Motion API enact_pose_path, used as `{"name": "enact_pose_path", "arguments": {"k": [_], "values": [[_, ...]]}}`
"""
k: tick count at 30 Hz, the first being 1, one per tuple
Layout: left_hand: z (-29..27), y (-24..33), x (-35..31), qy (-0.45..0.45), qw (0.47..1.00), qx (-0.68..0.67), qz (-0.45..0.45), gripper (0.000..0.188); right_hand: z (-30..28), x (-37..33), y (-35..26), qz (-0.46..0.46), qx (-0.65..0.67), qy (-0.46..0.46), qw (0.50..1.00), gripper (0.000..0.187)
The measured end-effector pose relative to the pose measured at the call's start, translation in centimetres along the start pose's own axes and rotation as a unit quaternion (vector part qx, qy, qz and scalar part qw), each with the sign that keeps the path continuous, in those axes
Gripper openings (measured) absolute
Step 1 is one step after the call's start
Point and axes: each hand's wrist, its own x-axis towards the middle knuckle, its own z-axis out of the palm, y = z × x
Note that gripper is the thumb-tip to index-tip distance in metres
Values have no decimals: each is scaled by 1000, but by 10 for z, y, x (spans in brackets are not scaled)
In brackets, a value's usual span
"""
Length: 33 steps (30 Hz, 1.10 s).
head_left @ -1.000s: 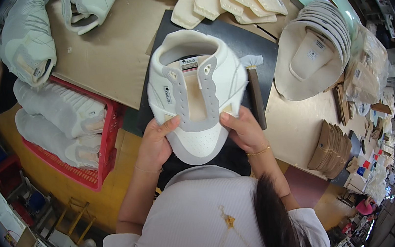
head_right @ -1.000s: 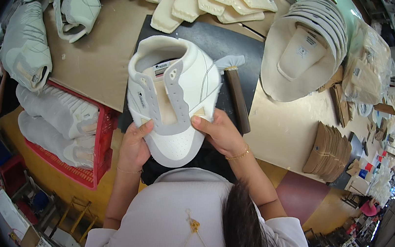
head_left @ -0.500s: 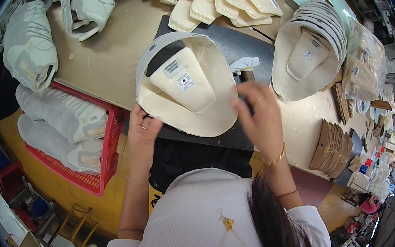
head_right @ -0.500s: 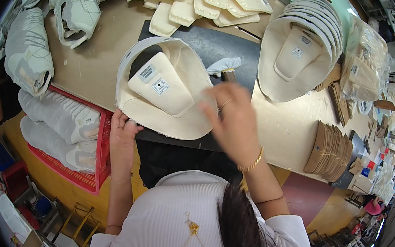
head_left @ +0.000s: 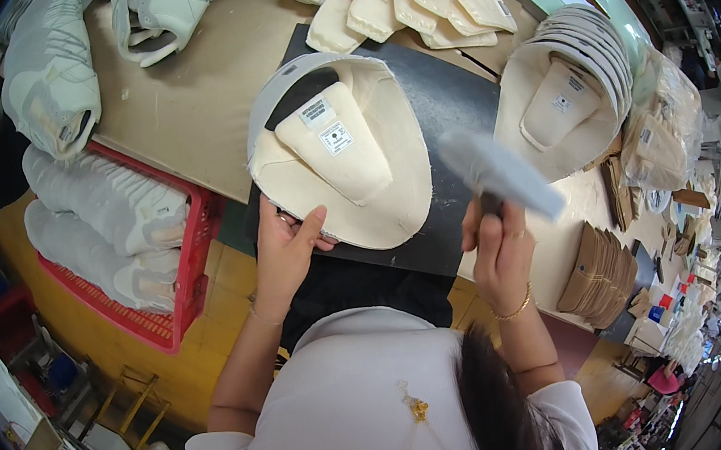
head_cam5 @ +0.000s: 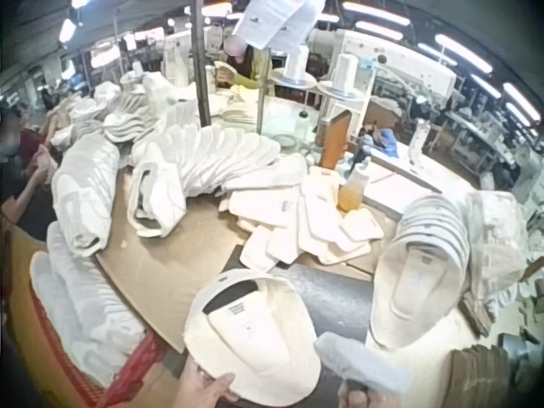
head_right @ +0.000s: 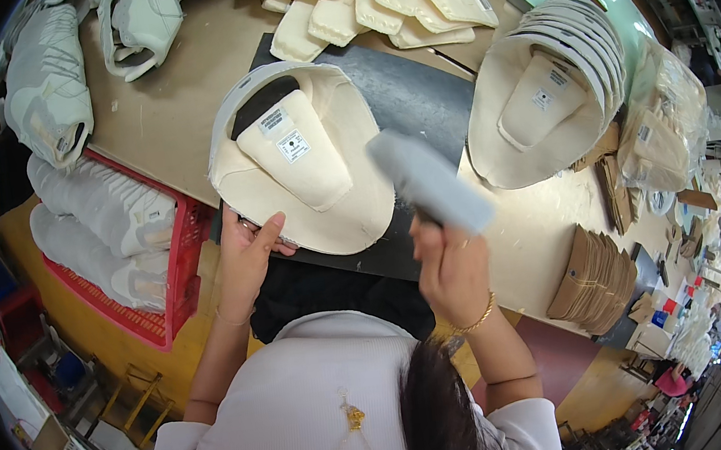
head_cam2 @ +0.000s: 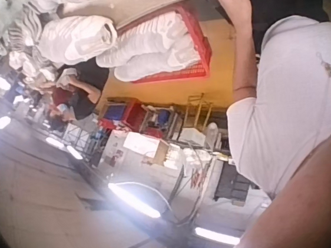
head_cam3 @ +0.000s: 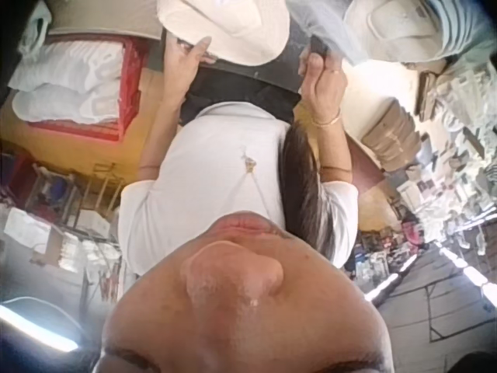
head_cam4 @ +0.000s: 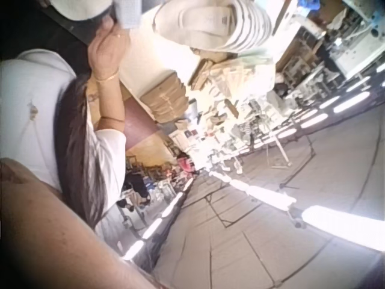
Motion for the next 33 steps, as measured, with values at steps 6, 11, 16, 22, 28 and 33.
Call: {"name": "enact_pose_path", "arguments": {"k": [6, 11, 16, 22, 28, 33], "values": [[4, 7, 0, 10, 1000, 11, -3, 50, 13, 11, 2, 13, -183, -163, 969, 34], [5, 8, -2, 15, 1000, 20, -8, 47, 16, 0, 13, -88, -62, -86, 990, 43], [1, 4, 2, 2, 1000, 20, 1, 47, 14, 13, 8, -31, -141, -178, 973, 46], [2, 7, 4, 6, 999, 24, -26, 49, 25, 14, 18, -175, -108, -111, 972, 50], [-2, 6, 4, 8, 999, 25, -32, 49, 20, 18, 1, -183, -70, -118, 974, 55], [-2, 3, 6, 10, 1000, 23, -17, 52, 24, 29, 11, -34, -149, -271, 950, 48]]}}
